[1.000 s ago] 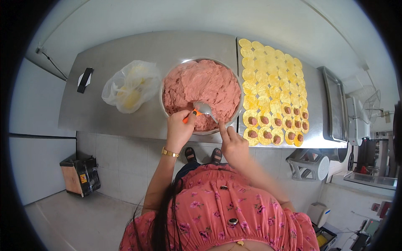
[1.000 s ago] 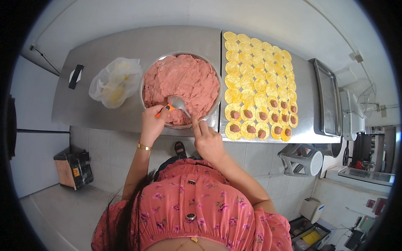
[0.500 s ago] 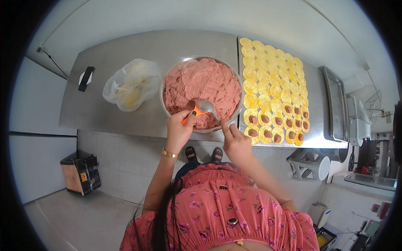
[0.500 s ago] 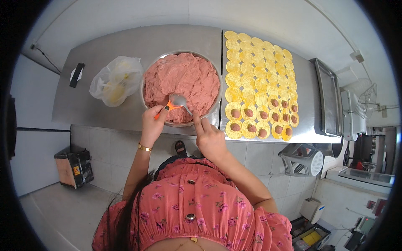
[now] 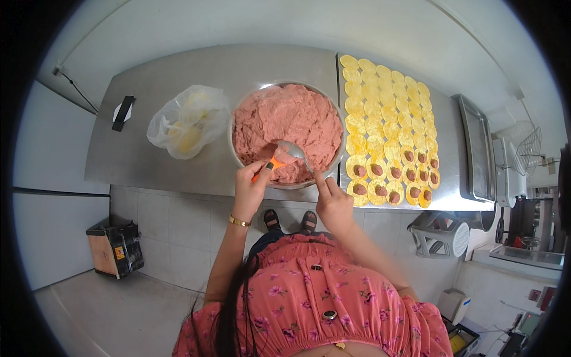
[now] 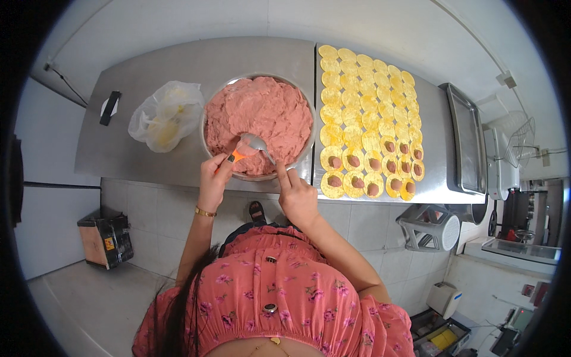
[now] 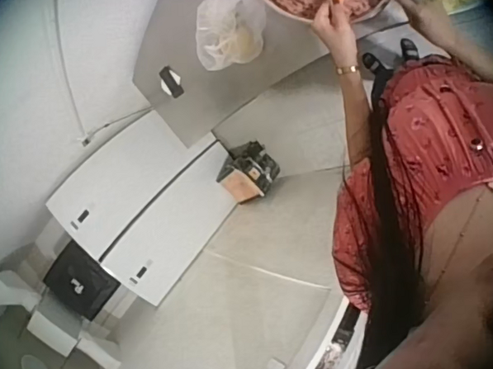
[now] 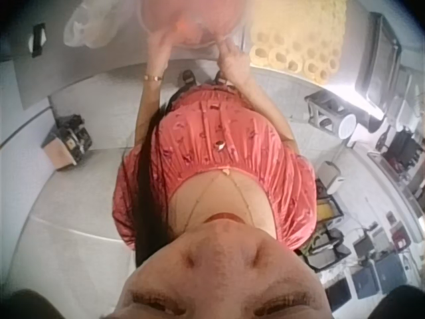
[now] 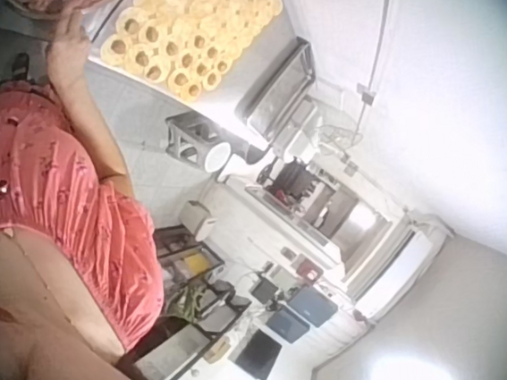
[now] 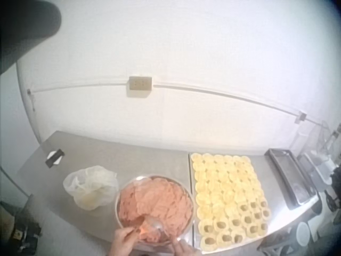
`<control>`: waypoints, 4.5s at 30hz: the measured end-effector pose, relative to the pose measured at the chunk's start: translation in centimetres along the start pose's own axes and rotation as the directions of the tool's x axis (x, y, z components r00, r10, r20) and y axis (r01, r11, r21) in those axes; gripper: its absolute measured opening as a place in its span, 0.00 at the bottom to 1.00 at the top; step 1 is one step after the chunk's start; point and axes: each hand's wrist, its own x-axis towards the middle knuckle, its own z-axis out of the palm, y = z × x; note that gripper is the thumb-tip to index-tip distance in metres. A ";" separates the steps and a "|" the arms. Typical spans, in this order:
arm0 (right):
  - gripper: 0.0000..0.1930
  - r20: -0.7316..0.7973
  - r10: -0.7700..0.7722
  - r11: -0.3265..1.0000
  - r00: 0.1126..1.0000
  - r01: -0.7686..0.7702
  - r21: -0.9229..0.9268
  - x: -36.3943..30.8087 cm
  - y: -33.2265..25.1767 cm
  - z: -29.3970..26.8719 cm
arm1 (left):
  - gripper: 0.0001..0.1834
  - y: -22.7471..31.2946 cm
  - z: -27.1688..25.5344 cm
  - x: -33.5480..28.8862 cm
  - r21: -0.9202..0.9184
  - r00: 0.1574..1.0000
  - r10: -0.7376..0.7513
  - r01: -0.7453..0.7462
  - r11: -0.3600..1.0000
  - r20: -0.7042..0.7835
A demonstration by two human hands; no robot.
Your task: The person scoops pink frosting from a large metal bowl using an orange spatula and a metal spoon, then places dollops into yellow cupcake liners arranged on a tray. The process is repeated continuously across the tray.
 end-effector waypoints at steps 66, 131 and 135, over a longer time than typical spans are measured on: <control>0.18 0.110 0.215 0.886 0.970 -0.241 0.397 8.8 -0.4 -4.3 | 0.08 4.4 -5.5 3.7 0.123 0.972 0.219 -0.229 0.966 0.089; 0.08 0.537 0.356 0.267 0.765 -0.634 0.726 6.6 7.3 -10.0 | 0.06 8.2 6.4 3.2 0.793 0.887 0.457 -0.330 0.512 0.074; 0.08 0.437 0.432 0.433 0.789 -0.607 0.667 3.7 11.9 -12.0 | 0.07 9.8 11.8 4.7 0.757 0.847 0.530 -0.372 0.538 0.039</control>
